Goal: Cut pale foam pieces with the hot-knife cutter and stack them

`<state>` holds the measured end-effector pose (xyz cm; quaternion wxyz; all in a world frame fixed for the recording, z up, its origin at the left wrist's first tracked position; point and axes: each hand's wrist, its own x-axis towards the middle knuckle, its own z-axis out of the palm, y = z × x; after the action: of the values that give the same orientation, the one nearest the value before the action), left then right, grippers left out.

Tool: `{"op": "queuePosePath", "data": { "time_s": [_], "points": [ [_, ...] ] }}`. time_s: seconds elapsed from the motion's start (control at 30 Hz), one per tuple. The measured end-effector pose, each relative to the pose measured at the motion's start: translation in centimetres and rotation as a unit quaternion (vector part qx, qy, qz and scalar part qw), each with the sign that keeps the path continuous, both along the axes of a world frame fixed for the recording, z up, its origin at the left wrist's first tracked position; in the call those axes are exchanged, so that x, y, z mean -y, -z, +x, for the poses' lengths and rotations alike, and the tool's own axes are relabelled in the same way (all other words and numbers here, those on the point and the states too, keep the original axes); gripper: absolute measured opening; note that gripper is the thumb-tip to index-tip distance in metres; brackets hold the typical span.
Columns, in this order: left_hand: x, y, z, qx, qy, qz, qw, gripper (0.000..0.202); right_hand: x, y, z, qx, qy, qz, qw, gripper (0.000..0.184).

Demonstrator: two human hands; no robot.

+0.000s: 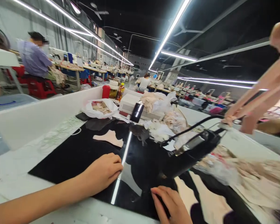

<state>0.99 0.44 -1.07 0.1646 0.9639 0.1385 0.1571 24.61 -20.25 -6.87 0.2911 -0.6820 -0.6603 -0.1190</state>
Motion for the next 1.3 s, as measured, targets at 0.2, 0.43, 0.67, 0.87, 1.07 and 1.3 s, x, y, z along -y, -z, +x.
{"op": "queuePosePath", "data": {
  "time_s": [0.2, 0.43, 0.67, 0.87, 1.07, 1.3],
  "points": [
    [-0.4, 1.2, -0.1, 0.088, 0.033, 0.010, 0.995, 0.026, 7.4, -2.1, 6.1, -0.046, 0.205, -0.020, 0.977, 0.028],
    [-0.4, 2.0, -0.1, 0.138, 0.061, 0.038, 0.988, 0.030, 11.3, -1.9, 10.7, -0.101, 0.279, -0.061, 0.953, 0.051],
    [-0.3, 2.6, -0.3, 0.147, 0.067, 0.075, 0.984, 0.029, 10.5, -1.8, 10.2, -0.141, 0.255, -0.124, 0.948, 0.043],
    [-0.2, 2.2, -0.2, 0.149, 0.086, 0.088, 0.981, 0.031, 10.5, -2.0, 10.1, -0.163, 0.259, -0.121, 0.944, 0.042],
    [-0.2, 1.8, -0.2, 0.138, 0.101, 0.101, 0.980, 0.032, 10.4, -2.2, 10.1, -0.205, 0.284, -0.101, 0.931, 0.044],
    [-0.1, 1.8, -0.4, 0.144, 0.104, 0.105, 0.979, 0.033, 10.3, -3.3, 11.7, -0.301, 0.352, -0.043, 0.885, 0.052]
  ]
}}
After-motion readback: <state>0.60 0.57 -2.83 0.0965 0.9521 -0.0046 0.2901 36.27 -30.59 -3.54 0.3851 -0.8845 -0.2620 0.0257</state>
